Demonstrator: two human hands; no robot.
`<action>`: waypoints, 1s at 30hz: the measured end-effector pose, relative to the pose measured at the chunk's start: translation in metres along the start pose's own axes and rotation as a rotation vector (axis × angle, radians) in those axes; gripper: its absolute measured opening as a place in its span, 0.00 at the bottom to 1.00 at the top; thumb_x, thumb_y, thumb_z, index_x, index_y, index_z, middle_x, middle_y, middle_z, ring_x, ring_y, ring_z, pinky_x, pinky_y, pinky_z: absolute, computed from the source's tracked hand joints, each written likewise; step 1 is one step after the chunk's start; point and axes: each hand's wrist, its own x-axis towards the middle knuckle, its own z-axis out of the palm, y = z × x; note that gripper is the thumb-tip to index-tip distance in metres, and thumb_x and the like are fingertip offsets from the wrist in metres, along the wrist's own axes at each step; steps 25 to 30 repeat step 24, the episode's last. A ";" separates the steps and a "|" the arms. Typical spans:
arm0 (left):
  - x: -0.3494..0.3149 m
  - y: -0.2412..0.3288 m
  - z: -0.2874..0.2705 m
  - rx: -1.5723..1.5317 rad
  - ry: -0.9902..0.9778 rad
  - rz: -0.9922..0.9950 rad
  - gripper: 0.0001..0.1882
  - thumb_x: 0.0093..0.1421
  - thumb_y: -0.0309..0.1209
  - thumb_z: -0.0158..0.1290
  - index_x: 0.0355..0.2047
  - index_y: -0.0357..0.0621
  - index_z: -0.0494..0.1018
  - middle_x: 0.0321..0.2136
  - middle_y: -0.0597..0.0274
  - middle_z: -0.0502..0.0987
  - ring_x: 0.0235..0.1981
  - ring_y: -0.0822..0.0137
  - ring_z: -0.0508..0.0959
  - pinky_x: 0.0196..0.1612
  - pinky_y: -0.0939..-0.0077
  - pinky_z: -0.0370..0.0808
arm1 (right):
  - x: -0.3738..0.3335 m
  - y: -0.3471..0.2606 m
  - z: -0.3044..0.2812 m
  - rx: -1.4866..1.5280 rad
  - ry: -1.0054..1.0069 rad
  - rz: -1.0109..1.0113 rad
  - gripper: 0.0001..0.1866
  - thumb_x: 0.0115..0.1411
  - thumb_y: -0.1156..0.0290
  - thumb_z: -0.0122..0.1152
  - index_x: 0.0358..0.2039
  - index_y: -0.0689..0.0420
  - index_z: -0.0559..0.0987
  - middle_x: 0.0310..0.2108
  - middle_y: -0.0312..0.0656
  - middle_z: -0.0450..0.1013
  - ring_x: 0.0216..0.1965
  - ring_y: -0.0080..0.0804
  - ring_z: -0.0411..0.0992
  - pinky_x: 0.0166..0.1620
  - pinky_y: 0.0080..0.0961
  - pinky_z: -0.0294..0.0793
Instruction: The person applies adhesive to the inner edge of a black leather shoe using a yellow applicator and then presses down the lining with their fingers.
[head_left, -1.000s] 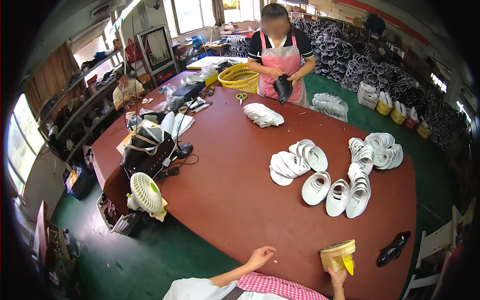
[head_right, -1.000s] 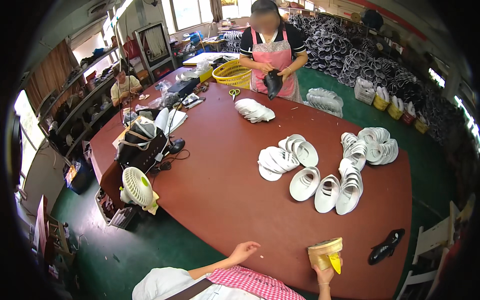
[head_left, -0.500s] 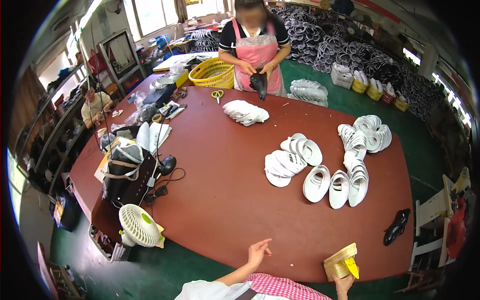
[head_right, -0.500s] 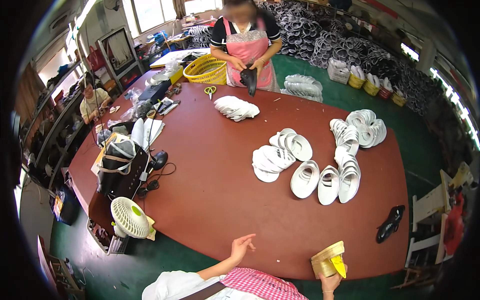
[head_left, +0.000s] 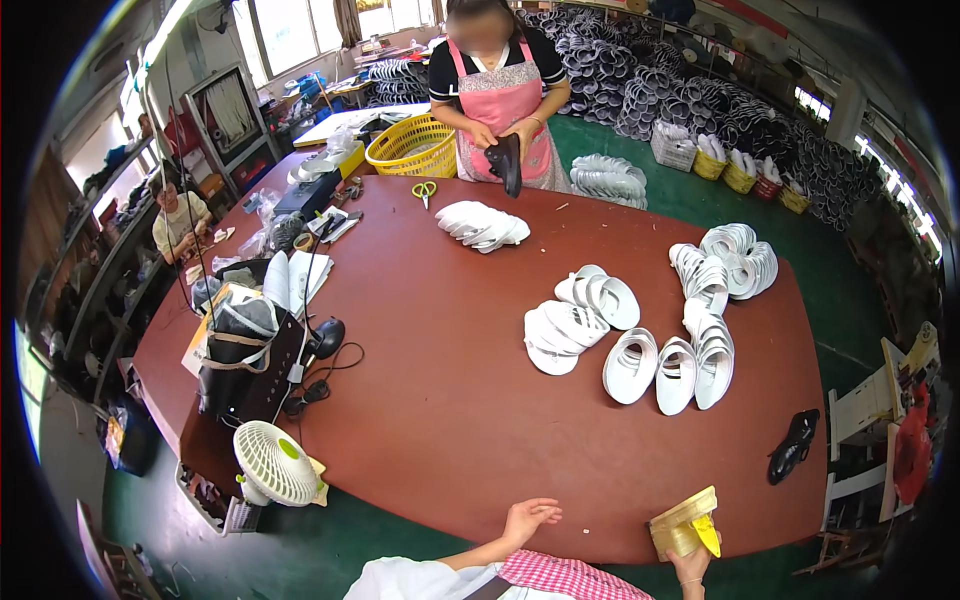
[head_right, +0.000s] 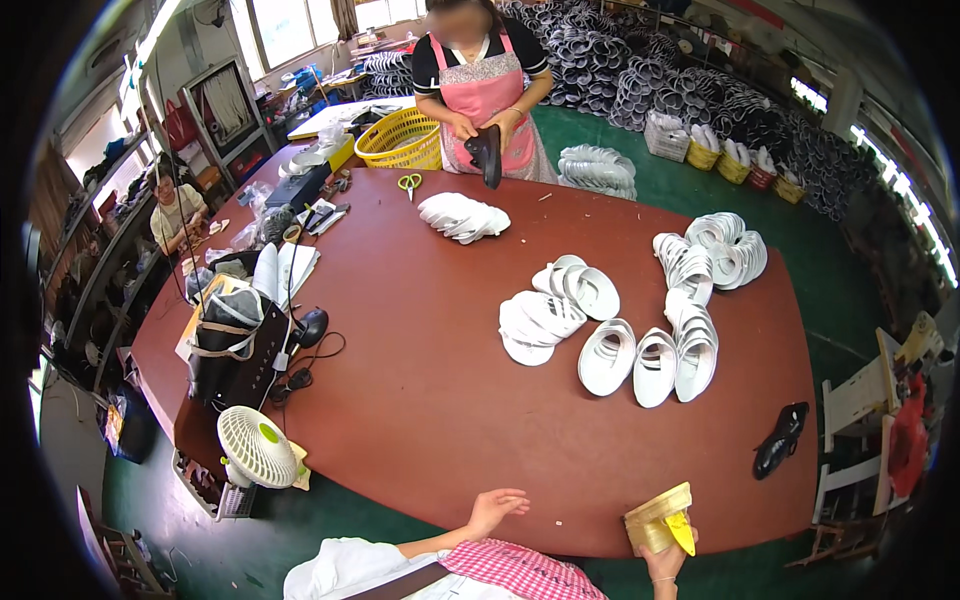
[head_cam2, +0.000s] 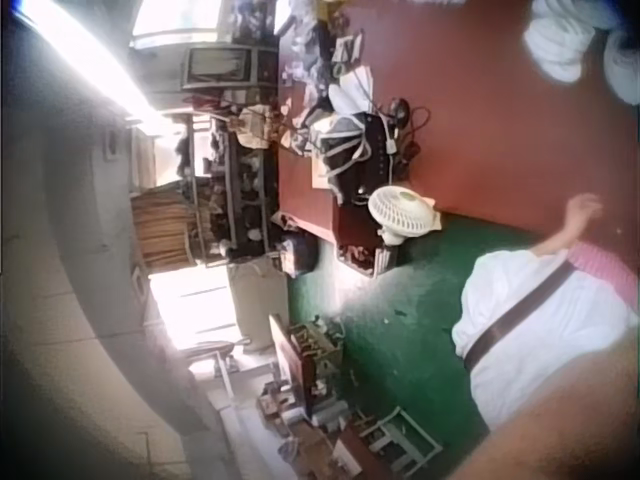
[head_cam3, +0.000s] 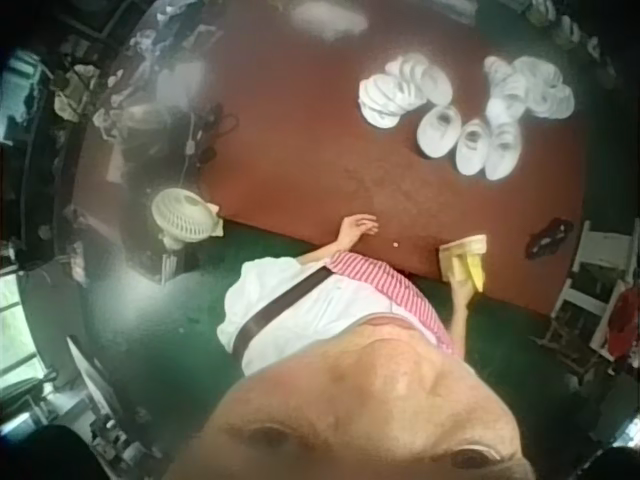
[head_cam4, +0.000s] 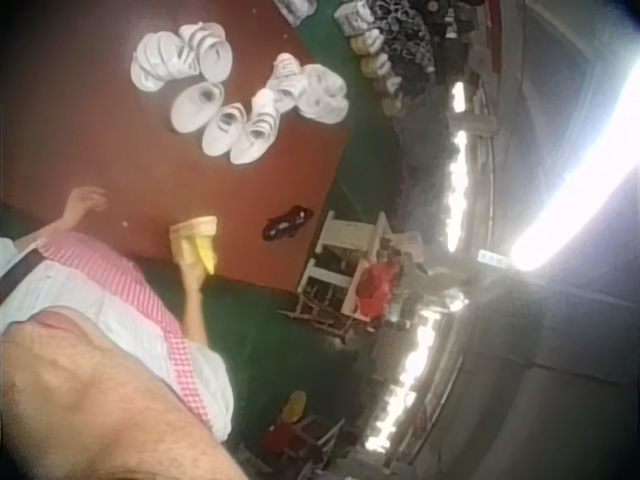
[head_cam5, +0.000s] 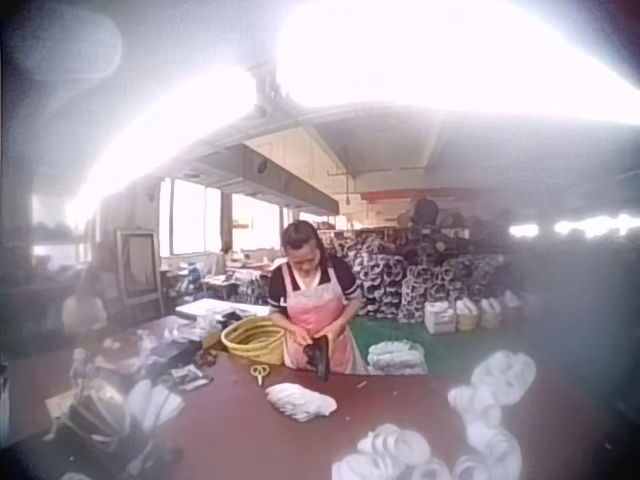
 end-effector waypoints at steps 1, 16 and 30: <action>0.001 -0.003 -0.006 -0.026 0.000 0.045 0.14 0.63 0.22 0.48 0.48 0.30 0.70 0.36 0.47 0.78 0.37 0.62 0.80 0.39 0.75 0.79 | 0.005 -0.009 -0.002 0.009 -0.010 0.017 0.57 0.21 0.69 0.77 0.56 0.63 0.59 0.50 0.50 0.58 0.53 0.49 0.59 0.58 0.38 0.59; 0.001 0.024 -0.006 -0.092 0.275 0.005 0.08 0.60 0.23 0.53 0.39 0.38 0.76 0.13 0.77 0.64 0.12 0.84 0.60 0.15 0.88 0.56 | 0.009 -0.032 -0.007 -0.150 -0.095 0.159 0.60 0.24 0.65 0.77 0.60 0.62 0.56 0.56 0.54 0.55 0.59 0.52 0.54 0.62 0.37 0.55; 0.012 0.013 0.002 -0.026 0.091 0.047 0.12 0.60 0.27 0.54 0.44 0.36 0.73 0.24 0.64 0.77 0.27 0.72 0.78 0.33 0.86 0.73 | -0.001 -0.037 -0.010 -0.216 -0.011 0.157 0.53 0.27 0.68 0.76 0.58 0.53 0.60 0.56 0.47 0.55 0.57 0.48 0.59 0.58 0.35 0.64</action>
